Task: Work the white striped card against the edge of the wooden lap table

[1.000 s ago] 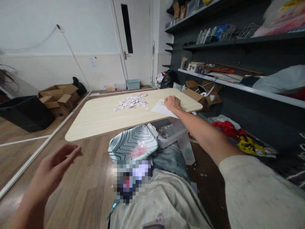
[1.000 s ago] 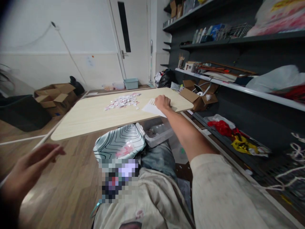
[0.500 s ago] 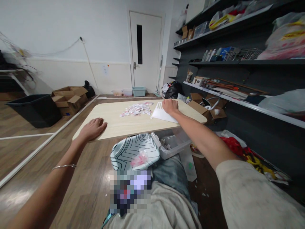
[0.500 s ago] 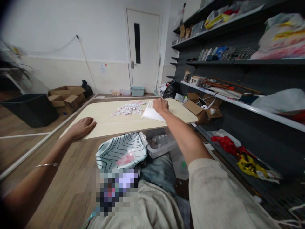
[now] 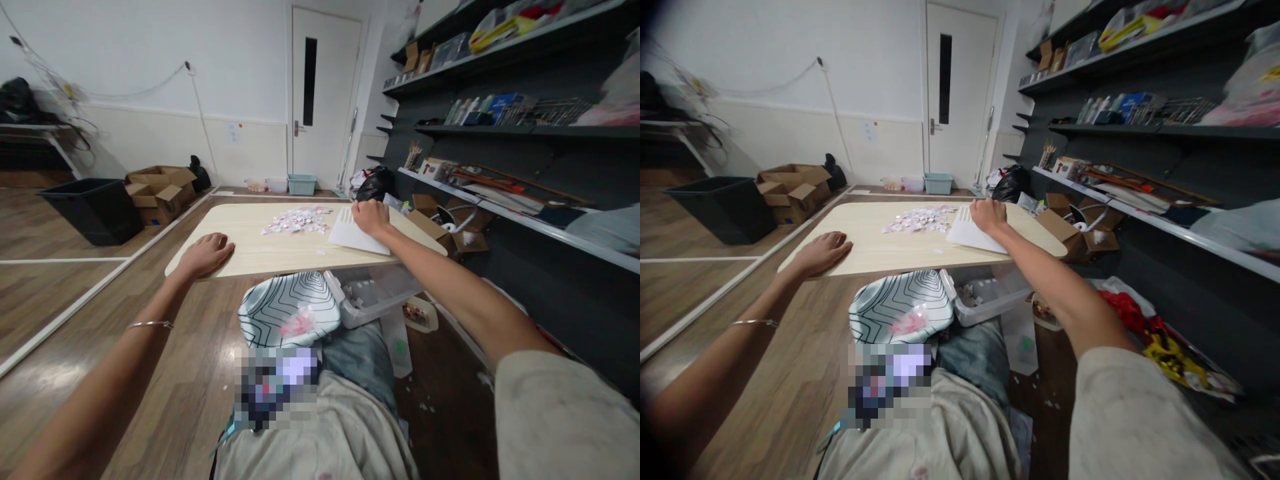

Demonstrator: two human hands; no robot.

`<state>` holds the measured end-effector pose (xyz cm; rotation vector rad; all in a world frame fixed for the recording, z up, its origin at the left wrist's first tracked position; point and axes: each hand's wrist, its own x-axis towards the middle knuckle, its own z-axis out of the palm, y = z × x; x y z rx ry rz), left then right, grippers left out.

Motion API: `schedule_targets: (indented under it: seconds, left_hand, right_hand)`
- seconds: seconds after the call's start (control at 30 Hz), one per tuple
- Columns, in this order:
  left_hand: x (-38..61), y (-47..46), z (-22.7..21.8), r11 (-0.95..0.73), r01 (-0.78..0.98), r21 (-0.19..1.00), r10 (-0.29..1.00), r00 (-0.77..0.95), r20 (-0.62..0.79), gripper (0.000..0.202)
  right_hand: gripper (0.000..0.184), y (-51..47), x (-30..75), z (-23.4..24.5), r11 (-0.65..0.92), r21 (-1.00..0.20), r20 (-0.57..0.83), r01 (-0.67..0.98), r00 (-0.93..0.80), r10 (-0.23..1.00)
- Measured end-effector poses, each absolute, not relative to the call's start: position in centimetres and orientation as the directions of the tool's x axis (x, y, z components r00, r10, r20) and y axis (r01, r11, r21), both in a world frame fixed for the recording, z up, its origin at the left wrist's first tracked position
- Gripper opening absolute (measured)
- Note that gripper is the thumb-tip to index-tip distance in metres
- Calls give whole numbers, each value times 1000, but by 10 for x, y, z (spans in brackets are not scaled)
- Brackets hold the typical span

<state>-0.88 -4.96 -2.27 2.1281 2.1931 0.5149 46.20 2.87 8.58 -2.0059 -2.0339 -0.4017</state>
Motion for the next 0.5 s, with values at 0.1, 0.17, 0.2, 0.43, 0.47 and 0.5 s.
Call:
schedule_targets:
  seconds: [0.1, 0.17, 0.2, 0.43, 0.47, 0.5]
  left_hand:
    - [-11, -48, -23, 1, 965, 262, 979, -55, 199, 46]
    - [-12, -47, -22, 9, 966, 260, 981, -58, 183, 47]
    - [-11, -47, -22, 11, 966, 259, 983, -58, 175, 48]
    - [2, -105, -34, 33, 944, 327, 965, -116, 236, 56]
    - [5, -127, -42, 21, 938, 347, 954, -123, 274, 59]
    - [7, -151, -53, 6, 926, 376, 939, -134, 316, 62]
  right_hand:
    - [71, 23, 454, 85, 35, 6, 368, 999, -35, 929]
    - [70, 22, 452, 81, 45, 15, 336, 999, -48, 941]
    - [70, 23, 453, 79, 42, 17, 320, 999, -46, 946]
    - [64, 33, 485, 54, -59, 4, 302, 998, 55, 952]
    - [64, 35, 493, 51, -76, -3, 302, 997, 74, 950]
    - [64, 37, 501, 49, -94, -11, 302, 996, 93, 949]
